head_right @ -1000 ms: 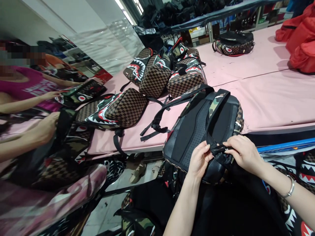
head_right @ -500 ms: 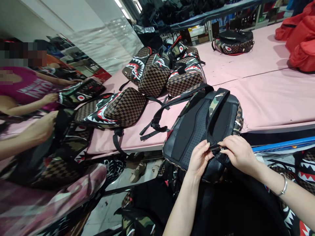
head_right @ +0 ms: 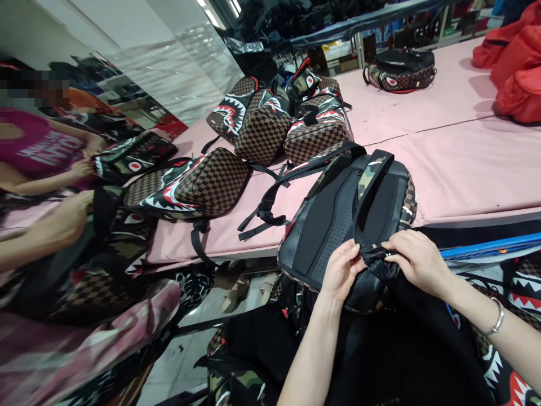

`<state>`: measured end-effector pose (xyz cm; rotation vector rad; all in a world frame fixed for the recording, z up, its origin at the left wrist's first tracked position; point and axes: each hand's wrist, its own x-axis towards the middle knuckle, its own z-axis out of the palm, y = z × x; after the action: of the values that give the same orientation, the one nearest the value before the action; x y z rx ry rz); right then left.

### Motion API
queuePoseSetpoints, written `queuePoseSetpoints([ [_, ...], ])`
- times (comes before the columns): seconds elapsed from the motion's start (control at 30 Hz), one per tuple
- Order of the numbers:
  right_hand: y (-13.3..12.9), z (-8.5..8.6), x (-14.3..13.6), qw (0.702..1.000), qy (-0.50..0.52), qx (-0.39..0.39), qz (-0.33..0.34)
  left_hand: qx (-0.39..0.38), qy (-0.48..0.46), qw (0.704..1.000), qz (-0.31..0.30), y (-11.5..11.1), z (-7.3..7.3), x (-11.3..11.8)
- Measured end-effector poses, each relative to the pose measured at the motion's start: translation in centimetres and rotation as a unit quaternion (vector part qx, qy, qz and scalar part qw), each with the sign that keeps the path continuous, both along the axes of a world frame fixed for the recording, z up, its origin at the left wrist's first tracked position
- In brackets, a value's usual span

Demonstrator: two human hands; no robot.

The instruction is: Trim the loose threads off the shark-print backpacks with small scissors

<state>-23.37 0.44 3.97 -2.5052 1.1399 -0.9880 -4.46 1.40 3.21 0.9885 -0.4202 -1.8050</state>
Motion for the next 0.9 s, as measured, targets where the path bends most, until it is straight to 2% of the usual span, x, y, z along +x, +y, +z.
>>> queuePoseSetpoints([
  [0.13, -0.1, 0.4, 0.5, 0.998, 0.045, -0.033, 0.014, 0.001, 0.004, 1.0, 0.006, 0.0, -0.3, 0.1],
  [0.27, 0.2, 1.2, 1.1, 0.994, 0.087, -0.065, 0.006, -0.01, -0.006, 1.0, -0.015, 0.0, -0.4, 0.1],
  [0.43, 0.4, 1.3, 1.3, 0.994, 0.083, -0.073, -0.012, -0.01, 0.0, 1.0, -0.015, -0.1, -0.2, 0.1],
  [0.53, 0.3, 0.7, 0.9, 0.999, 0.005, -0.028, -0.015, -0.012, 0.007, 1.0, -0.009, -0.1, -0.2, 0.1],
  [0.6, 0.5, 0.2, 0.6, 0.996, -0.076, 0.043, -0.034, -0.022, 0.016, 1.0, -0.005, 0.0, -0.3, 0.1],
  [0.7, 1.4, -0.8, 0.2, 0.964, -0.172, 0.186, -0.078, -0.033, 0.015, 0.999, 0.019, 0.1, -0.2, -0.2],
  [0.77, 2.2, -1.6, 0.2, 0.948, -0.183, 0.243, -0.091, -0.034, 0.0, 0.998, 0.055, 0.2, 0.0, -0.4],
  [0.83, 2.9, -2.4, 0.5, 0.954, -0.146, 0.248, -0.089, -0.036, -0.019, 0.994, 0.102, 0.4, 0.4, -0.6],
  [0.9, 3.3, -3.1, 0.9, 0.968, -0.105, 0.211, -0.082, -0.039, -0.031, 0.988, 0.149, 0.5, 0.8, -0.6],
])
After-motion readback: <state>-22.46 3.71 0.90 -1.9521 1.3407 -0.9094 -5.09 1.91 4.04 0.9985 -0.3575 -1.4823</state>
